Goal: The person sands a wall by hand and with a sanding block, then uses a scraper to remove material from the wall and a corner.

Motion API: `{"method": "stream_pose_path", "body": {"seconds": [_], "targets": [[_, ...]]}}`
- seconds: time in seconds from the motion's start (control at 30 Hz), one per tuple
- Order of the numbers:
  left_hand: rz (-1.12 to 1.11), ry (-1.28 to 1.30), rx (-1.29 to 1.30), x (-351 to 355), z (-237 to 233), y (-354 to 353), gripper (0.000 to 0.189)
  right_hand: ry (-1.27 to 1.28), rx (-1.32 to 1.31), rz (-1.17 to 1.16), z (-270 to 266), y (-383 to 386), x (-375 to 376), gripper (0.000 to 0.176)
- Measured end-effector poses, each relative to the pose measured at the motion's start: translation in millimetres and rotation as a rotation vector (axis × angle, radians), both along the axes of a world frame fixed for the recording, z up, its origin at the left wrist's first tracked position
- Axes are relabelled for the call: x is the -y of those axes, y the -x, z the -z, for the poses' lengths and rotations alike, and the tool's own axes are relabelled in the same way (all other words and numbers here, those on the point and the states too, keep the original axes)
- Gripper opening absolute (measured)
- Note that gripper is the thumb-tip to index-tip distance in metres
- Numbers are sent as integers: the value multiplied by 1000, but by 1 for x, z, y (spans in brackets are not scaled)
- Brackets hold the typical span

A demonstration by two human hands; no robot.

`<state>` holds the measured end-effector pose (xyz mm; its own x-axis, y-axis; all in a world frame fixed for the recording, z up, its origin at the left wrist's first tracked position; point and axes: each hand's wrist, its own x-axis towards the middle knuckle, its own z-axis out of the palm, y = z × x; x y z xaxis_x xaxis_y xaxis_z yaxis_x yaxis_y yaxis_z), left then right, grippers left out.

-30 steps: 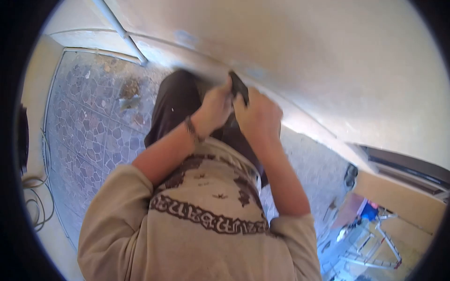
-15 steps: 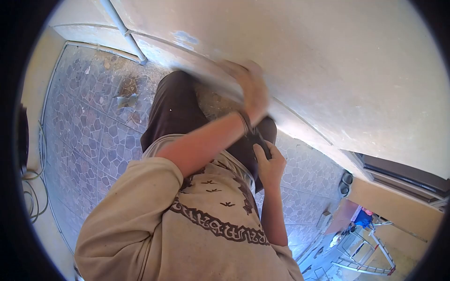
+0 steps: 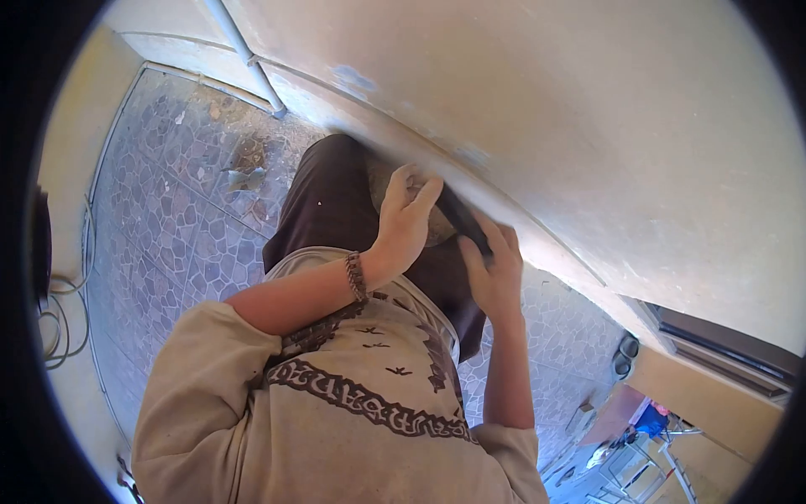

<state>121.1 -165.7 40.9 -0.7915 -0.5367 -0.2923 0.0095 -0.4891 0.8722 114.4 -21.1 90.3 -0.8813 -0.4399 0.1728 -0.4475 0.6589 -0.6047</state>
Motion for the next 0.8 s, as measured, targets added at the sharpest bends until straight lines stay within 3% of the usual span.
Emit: {"method": "stream_pose_path", "body": {"seconds": [0.03,0.1,0.17,0.23,0.27,0.37,0.4,0.43,0.5,0.6,0.7,0.8], "targets": [[101,36,44,10,2,-1,44,8,-19,-21,-4,10,16,39],[-19,-127,-56,20,-5,12,44,32,-54,-61,-7,26,46,38],[-93,-246,-156,36,0,34,44,148,61,117,-5,33,69,35],[-131,-208,-84,39,-19,43,43,174,151,320,-5,37,83,33],[-149,-188,-46,38,-25,48,43,313,169,402,4,38,80,35],[108,233,136,23,-17,49,54,707,269,610,34,37,62,45],[224,379,207,19,-19,46,56,681,293,624,37,37,53,47],[241,356,197,16,-25,42,59,656,318,641,40,38,43,48],[223,359,166,13,-17,45,56,692,330,662,42,38,45,51],[125,339,112,21,0,51,54,499,388,783,30,41,67,49],[2,270,25,49,17,57,55,398,615,623,44,58,79,46],[-124,107,11,90,-2,54,56,285,502,495,45,62,125,41]]}}
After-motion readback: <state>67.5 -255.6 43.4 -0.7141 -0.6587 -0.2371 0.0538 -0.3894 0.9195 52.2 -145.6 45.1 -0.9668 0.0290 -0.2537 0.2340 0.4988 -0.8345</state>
